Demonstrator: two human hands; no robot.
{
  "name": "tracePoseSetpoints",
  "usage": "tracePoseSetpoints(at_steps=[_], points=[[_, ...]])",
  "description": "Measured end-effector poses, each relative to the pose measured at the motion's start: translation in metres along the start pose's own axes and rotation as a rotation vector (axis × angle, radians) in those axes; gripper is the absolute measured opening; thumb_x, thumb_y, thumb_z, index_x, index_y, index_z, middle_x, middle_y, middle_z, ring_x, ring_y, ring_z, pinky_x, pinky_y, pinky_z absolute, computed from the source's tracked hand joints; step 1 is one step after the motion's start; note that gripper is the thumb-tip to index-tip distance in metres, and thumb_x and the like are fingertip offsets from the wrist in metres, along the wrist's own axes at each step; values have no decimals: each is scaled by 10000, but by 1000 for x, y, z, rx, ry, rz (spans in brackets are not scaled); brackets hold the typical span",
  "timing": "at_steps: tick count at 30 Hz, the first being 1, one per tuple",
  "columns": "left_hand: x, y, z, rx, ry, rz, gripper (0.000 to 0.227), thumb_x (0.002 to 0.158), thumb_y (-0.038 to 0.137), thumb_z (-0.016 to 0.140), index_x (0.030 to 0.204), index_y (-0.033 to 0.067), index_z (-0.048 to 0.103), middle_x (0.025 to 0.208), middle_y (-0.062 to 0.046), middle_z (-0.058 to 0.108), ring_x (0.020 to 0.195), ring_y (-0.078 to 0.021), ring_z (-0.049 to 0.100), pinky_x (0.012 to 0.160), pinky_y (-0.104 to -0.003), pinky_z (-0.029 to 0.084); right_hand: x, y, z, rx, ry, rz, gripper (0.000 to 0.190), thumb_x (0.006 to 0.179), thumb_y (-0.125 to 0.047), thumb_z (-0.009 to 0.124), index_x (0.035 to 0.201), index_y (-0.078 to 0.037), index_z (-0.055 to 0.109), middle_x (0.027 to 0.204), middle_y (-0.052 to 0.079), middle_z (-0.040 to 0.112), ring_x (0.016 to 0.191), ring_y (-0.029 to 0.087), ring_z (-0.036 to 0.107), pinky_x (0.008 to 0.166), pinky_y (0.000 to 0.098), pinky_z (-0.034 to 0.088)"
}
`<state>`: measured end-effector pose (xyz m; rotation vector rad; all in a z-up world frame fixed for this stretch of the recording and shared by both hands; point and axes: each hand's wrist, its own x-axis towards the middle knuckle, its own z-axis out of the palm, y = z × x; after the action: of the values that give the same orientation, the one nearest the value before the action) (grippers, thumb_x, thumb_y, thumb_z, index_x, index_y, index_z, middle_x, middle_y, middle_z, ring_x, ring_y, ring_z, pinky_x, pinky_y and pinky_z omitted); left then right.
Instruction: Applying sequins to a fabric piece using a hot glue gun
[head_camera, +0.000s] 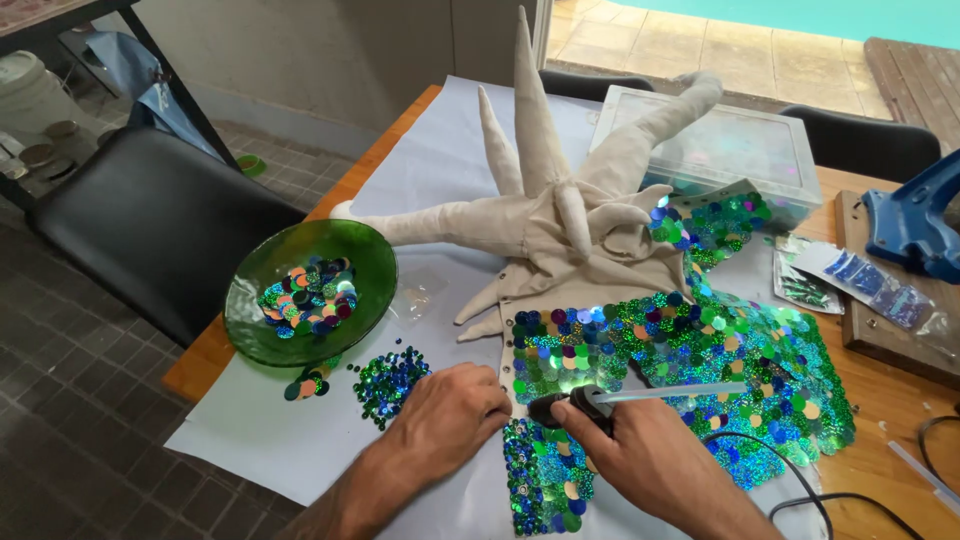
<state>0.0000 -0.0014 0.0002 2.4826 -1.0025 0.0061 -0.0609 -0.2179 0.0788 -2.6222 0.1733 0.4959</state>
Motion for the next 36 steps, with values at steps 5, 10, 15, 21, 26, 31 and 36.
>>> tracePoseSetpoints(at_steps=[5, 10, 15, 21, 26, 31, 36], points=[[2, -2, 6, 128, -30, 45, 132, 932, 182, 757, 812, 125, 754, 769, -47, 640, 735, -274, 625, 576, -466, 500, -2, 1, -3, 38, -3, 15, 456, 976, -595, 524, 801, -185, 619, 702, -2, 804, 778, 248, 710, 753, 392, 469], [-7, 9, -2, 261, -61, 163, 64, 928, 156, 762, 898, 101, 774, 831, -73, 677, 761, -254, 629, 650, -438, 530, -2, 7, -1, 41, -14, 32, 479, 976, -601, 515, 772, -178, 612, 701, -4, 812, 764, 242, 714, 738, 389, 462], [-25, 18, 10, 618, -182, 272, 160, 995, 135, 648, 1115, 43, 703, 965, -105, 675, 864, -264, 623, 773, -418, 499, 0, 12, 1, 9, -53, 56, 577, 982, -640, 495, 698, -143, 572, 694, 20, 803, 706, 264, 677, 691, 399, 437], [-29, 8, -2, -30, 40, 83, 511, 777, -180, 553, 1215, 24, 718, 1043, -140, 682, 977, -327, 597, 833, -477, 506, 2, 17, 4, -19, -57, 57, 590, 978, -657, 463, 711, -153, 609, 726, 6, 805, 724, 254, 681, 705, 400, 433], [-30, 13, -22, -461, 119, -754, 262, 765, 243, 881, 1009, 268, 790, 956, 92, 749, 758, -71, 600, 698, -239, 471, 2, 24, 8, 102, 9, 30, 544, 993, -606, 531, 743, -126, 579, 718, 79, 668, 719, 226, 591, 745, 381, 427], [-60, -24, -18, -505, 586, -531, 91, 713, 98, 894, 712, 120, 806, 730, 19, 771, 668, -77, 629, 620, -234, 490, 3, 23, 6, 158, 19, 91, 539, 974, -588, 575, 736, -105, 597, 722, 93, 692, 726, 232, 623, 749, 361, 449], [-88, -36, -33, -411, 542, -603, 29, 764, 106, 855, 742, 98, 839, 786, 29, 839, 749, -77, 732, 674, -249, 565, -1, 8, -3, 246, 14, 199, 450, 958, -561, 585, 928, -118, 656, 902, 120, 752, 894, 279, 697, 836, 330, 471]])
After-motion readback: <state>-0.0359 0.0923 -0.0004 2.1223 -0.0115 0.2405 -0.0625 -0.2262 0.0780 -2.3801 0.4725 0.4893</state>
